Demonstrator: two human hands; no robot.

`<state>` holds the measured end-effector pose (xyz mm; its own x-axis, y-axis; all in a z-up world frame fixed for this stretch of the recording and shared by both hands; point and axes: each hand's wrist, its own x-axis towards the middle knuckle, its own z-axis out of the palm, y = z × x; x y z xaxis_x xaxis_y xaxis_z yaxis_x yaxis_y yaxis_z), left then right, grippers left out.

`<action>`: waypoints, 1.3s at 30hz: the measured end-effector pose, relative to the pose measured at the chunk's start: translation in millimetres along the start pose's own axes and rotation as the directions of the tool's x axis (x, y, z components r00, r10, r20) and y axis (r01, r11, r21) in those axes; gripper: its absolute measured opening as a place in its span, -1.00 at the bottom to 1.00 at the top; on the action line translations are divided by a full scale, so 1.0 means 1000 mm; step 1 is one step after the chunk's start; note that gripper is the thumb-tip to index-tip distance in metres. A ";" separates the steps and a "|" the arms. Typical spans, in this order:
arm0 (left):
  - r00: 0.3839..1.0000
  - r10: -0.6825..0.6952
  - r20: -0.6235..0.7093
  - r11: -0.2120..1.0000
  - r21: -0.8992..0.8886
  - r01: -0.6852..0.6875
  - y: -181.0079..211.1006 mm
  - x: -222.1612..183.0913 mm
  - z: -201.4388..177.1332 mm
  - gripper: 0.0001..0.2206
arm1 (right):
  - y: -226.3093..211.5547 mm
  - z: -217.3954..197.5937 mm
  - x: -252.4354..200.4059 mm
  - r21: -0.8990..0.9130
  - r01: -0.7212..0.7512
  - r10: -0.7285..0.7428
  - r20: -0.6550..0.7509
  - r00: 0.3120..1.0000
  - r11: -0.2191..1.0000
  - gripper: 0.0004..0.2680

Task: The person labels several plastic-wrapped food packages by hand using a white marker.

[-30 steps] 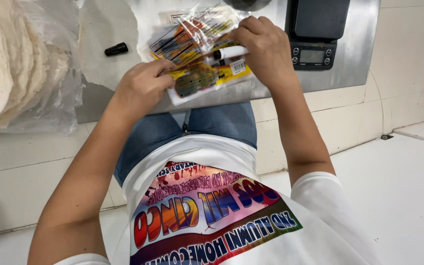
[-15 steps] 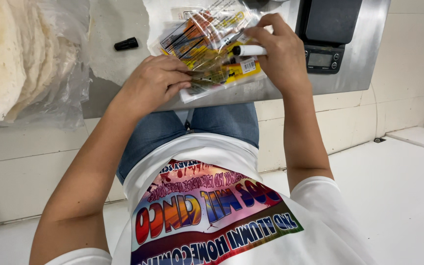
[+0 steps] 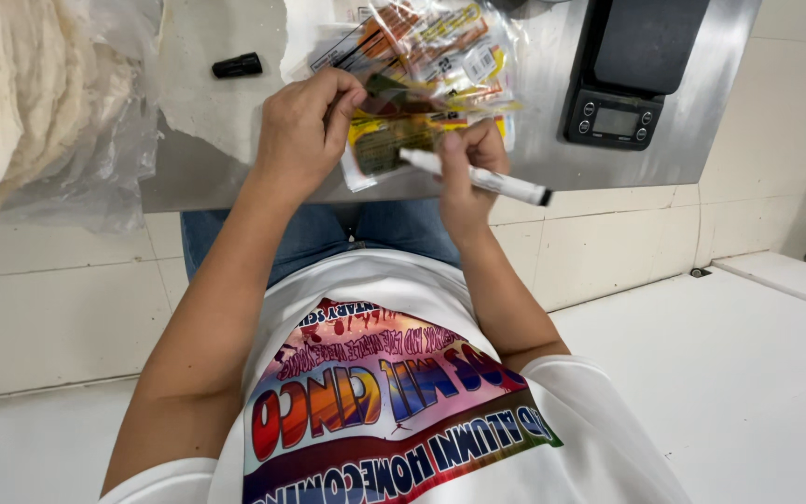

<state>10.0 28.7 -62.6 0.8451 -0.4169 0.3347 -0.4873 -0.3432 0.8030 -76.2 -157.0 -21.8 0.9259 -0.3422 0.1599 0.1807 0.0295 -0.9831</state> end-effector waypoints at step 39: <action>0.999 0.003 -0.042 1.000 -0.008 -0.004 0.003 0.003 -0.005 -0.89 | 0.031 -0.010 -0.005 -0.396 0.110 -0.125 -0.012 0.992 0.912 -0.74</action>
<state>11.6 30.8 -56.4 0.8519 -0.3825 0.3578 -0.4888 -0.3351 0.8055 -78.9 -163.9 -53.9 0.8920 -0.3549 0.2801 0.1347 -0.3828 -0.9140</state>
